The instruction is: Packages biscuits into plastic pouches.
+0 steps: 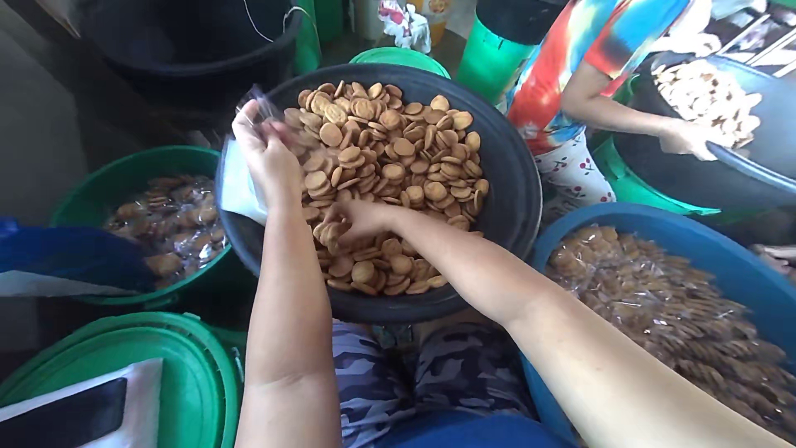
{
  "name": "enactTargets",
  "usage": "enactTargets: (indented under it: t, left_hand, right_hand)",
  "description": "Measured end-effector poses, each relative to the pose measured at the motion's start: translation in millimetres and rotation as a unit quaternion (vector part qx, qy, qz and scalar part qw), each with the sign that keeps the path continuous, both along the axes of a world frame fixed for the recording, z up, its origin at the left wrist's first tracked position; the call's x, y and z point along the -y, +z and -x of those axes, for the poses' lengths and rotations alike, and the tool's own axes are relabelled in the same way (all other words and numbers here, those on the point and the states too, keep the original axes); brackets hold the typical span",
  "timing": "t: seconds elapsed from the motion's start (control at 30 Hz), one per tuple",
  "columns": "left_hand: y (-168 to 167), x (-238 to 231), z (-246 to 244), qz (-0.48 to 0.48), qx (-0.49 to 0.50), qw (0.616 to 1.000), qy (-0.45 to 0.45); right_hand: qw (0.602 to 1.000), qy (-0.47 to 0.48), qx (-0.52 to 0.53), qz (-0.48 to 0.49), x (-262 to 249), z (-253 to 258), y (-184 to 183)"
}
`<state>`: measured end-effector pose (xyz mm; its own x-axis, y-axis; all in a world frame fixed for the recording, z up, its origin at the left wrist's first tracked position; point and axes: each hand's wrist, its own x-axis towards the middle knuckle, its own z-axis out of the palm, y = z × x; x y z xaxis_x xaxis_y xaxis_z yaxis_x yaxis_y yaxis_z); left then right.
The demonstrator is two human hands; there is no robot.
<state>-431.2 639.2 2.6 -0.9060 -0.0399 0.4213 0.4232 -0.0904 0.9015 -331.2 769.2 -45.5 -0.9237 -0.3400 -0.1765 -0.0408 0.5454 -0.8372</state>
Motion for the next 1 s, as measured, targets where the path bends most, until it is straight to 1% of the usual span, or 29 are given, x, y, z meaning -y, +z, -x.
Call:
enactTargets:
  t: [0.03, 0.07, 0.1, 0.17, 0.2, 0.27, 0.37, 0.4, 0.43, 0.5, 0.53, 0.6, 0.67, 0.73, 0.8, 0.87, 1.0]
  left_hand:
    - [1, -1, -1, 0.011, 0.019, 1.0, 0.004]
    - [1, -2, -2, 0.031, 0.038, 0.999, 0.012]
    - [2, -2, -3, 0.082, 0.053, 0.995, 0.013]
    - [8, -5, -10, 0.22, 0.087, 0.971, -0.014]
    - [9, -9, -14, 0.272, 0.099, 0.957, -0.032]
    - [5, -20, -17, 0.336, 0.1, 0.935, -0.064]
    - [3, -25, -18, 0.405, 0.071, 0.904, -0.119]
    - [3, -26, -19, 0.438, 0.066, 0.888, -0.126]
    - [1, -27, -21, 0.475, 0.063, 0.867, -0.135]
    - [-4, -28, -22, 0.535, 0.069, 0.825, -0.169]
    - [-6, -30, -23, 0.542, 0.067, 0.816, -0.191]
    - [-7, -32, -25, 0.516, 0.044, 0.822, -0.236]
    - [-4, -31, -28, 0.482, 0.03, 0.83, -0.279]
    - [0, -32, -31, 0.476, 0.051, 0.826, -0.299]
    - [2, -35, -33, 0.472, 0.058, 0.831, -0.288]
    - [-3, -36, -30, 0.454, 0.033, 0.851, -0.261]
    - [-3, -37, -29, 0.42, 0.02, 0.883, -0.207]
  right_hand:
    - [0.999, -0.033, 0.0, 0.033, -11, 1, 4]
    - [0.993, -0.079, 0.006, 0.087, -25, 1, 10]
    - [0.978, -0.138, 0.016, 0.155, -40, 1, 16]
    - [0.924, -0.248, 0.03, 0.29, -69, 2, 27]
    - [0.898, -0.27, 0.033, 0.347, -84, 2, 31]
    - [0.867, -0.294, 0.033, 0.402, -102, -2, 41]
    - [0.837, -0.343, -0.009, 0.426, -112, -2, 48]
    - [0.838, -0.347, -0.026, 0.421, -114, -1, 47]
    - [0.85, -0.337, -0.038, 0.403, -117, -2, 47]
    - [0.893, -0.301, -0.051, 0.332, -116, -4, 47]
    - [0.914, -0.278, -0.054, 0.291, -112, -5, 48]
    - [0.944, -0.235, -0.047, 0.226, -104, -6, 52]
    - [0.958, -0.216, -0.028, 0.186, -102, -5, 52]
    - [0.964, -0.211, -0.001, 0.16, -106, -4, 49]
    - [0.964, -0.204, 0.026, 0.169, -108, -6, 50]
    - [0.964, -0.187, 0.056, 0.182, -108, -8, 52]
    - [0.962, -0.201, 0.047, 0.18, -104, -4, 51]
